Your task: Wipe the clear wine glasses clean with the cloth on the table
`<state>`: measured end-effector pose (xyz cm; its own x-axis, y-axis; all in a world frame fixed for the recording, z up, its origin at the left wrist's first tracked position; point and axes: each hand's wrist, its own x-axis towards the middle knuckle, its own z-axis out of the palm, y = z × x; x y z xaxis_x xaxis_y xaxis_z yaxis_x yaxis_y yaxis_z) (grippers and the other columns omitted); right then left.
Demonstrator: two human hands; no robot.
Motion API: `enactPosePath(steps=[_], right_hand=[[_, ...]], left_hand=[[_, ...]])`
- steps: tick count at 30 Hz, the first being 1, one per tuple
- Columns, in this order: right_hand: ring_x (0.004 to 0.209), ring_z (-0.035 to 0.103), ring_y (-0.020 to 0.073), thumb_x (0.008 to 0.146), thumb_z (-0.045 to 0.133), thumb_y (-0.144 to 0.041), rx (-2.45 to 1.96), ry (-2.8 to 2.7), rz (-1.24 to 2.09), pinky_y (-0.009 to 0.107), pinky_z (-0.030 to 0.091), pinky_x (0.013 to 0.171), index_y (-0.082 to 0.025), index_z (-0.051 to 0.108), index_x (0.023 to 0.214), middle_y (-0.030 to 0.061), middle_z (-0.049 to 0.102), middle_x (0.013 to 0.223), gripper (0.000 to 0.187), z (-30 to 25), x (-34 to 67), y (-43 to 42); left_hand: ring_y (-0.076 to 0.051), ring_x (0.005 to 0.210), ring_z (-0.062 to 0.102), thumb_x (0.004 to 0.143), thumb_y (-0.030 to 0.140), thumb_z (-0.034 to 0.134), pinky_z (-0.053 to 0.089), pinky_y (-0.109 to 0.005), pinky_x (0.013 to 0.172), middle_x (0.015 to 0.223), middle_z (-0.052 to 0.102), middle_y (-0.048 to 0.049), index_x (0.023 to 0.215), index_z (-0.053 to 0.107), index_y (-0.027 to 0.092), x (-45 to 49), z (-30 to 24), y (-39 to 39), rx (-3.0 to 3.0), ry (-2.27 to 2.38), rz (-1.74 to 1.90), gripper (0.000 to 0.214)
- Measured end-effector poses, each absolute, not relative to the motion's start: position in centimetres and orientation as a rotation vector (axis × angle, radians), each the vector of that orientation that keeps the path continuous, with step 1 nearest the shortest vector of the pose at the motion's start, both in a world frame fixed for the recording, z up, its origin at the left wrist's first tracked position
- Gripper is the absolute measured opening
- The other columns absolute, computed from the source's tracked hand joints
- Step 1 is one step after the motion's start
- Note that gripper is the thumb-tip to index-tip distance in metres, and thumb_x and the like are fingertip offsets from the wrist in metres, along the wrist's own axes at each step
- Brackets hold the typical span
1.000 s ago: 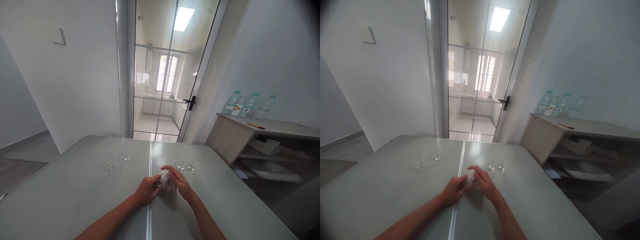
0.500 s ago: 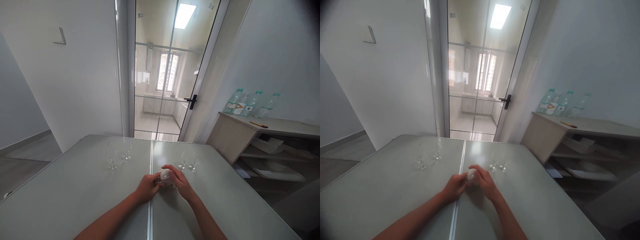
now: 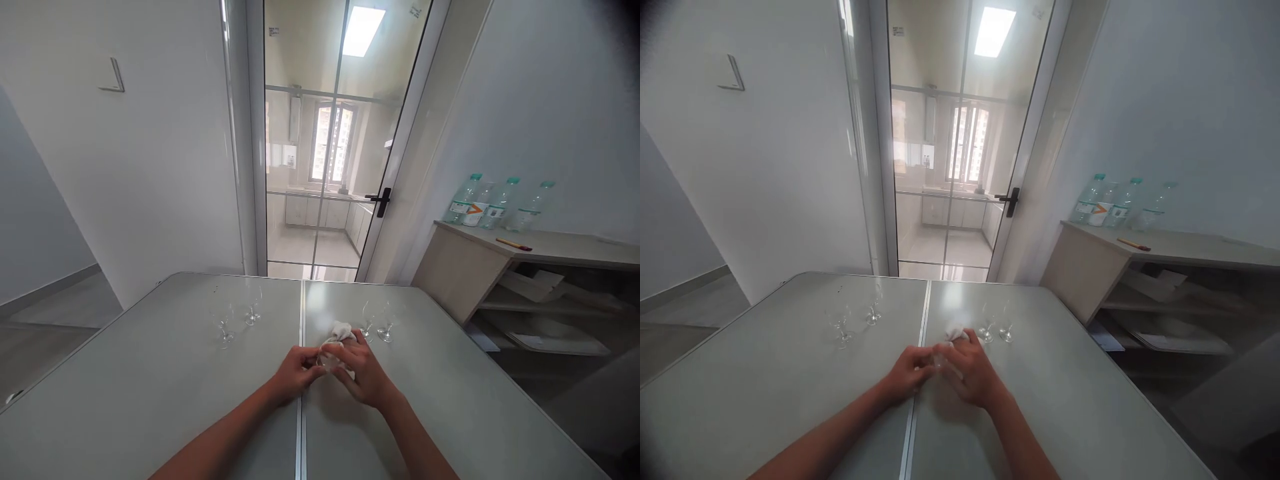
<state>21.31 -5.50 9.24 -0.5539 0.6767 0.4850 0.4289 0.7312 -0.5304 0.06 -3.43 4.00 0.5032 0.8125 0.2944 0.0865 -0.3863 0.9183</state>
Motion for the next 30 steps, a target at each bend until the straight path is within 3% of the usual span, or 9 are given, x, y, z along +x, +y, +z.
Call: enactPosePath(steps=[2,6,10,14,17,20,23,27,30], right_hand=[[0.090,0.060,0.0241,0.102,0.043,-0.040,-0.949,-1.998,0.699,0.042,0.044,0.091,-0.028,0.054,0.136,0.0048,0.068,0.101,0.038,9.2,20.9,-5.4],[0.084,0.058,0.0203,0.101,0.045,-0.047,-1.015,-1.689,0.978,0.032,0.047,0.076,-0.027,0.055,0.133,0.0025,0.064,0.097,0.039,9.4,20.3,-5.5],[0.075,0.056,0.0194,0.100,0.047,-0.045,-0.964,-1.785,0.915,0.031,0.045,0.070,-0.024,0.061,0.120,0.0021,0.063,0.086,0.032,9.4,20.5,-5.8],[0.082,0.058,0.0232,0.096,0.055,-0.035,-0.880,-2.008,0.584,0.039,0.044,0.083,-0.024,0.062,0.109,0.0050,0.067,0.091,0.019,8.9,20.6,-6.0],[0.077,0.060,0.0233,0.096,0.054,-0.029,-0.787,-2.153,0.428,0.048,0.039,0.095,-0.025,0.061,0.116,0.0049,0.070,0.089,0.022,8.7,20.4,-6.0],[0.084,0.064,0.0250,0.099,0.047,-0.029,-0.786,-2.156,0.453,0.050,0.036,0.101,-0.024,0.056,0.132,0.0065,0.072,0.098,0.035,9.0,20.3,-6.1],[0.091,0.063,0.0249,0.101,0.045,-0.034,-0.846,-2.028,0.624,0.044,0.042,0.095,-0.026,0.057,0.133,0.0064,0.071,0.105,0.036,9.3,20.6,-6.1],[0.080,0.061,0.0219,0.092,0.062,-0.042,-0.781,-1.833,0.876,0.034,0.045,0.074,-0.024,0.068,0.110,0.0045,0.069,0.098,0.026,9.5,21.6,-6.0],[0.075,0.058,0.0196,0.089,0.066,-0.043,-0.778,-1.395,0.960,0.030,0.044,0.067,-0.025,0.066,0.110,0.0031,0.067,0.096,0.028,9.7,22.2,-5.8]], left_hand=[[-0.010,0.056,0.036,0.087,0.033,0.064,0.032,-0.023,0.058,0.059,0.043,0.0050,0.096,0.073,0.014,0.1,3.5,-3.3,2.005,0.933,1.079,0.022],[-0.011,0.057,0.036,0.086,0.028,0.064,0.033,-0.023,0.059,0.060,0.046,0.0050,0.117,0.071,0.015,-0.1,3.6,-3.2,2.145,1.016,1.128,0.035],[-0.010,0.057,0.035,0.088,0.042,0.065,0.032,-0.022,0.057,0.059,0.041,0.0045,0.101,0.077,0.012,-0.3,4.8,-3.3,1.914,0.739,0.969,0.035],[-0.008,0.047,0.030,0.085,0.052,0.067,0.026,-0.021,0.047,0.053,0.038,0.0053,0.093,0.075,0.008,-0.5,5.2,-3.2,1.588,0.569,0.783,0.046],[-0.009,0.046,0.032,0.085,0.051,0.066,0.028,-0.022,0.046,0.051,0.039,0.0049,0.084,0.073,0.009,-0.5,4.9,-3.2,1.592,0.573,0.774,0.043],[-0.011,0.059,0.039,0.086,0.043,0.066,0.035,-0.023,0.056,0.060,0.047,0.0020,0.083,0.073,0.011,-0.4,4.9,-3.4,1.794,0.725,0.973,0.033],[-0.012,0.063,0.039,0.087,0.036,0.065,0.037,-0.024,0.063,0.064,0.049,0.0021,0.090,0.075,0.012,-0.2,5.1,-3.7,1.915,0.798,1.052,0.025],[-0.010,0.058,0.037,0.086,0.040,0.069,0.033,-0.022,0.058,0.058,0.040,0.0042,0.082,0.074,0.010,-0.1,5.2,-3.7,1.832,0.696,0.953,0.031],[-0.009,0.052,0.037,0.084,0.047,0.072,0.031,-0.022,0.052,0.055,0.038,0.0058,0.096,0.076,0.009,-0.1,4.7,-3.3,1.685,0.678,0.926,0.040]])
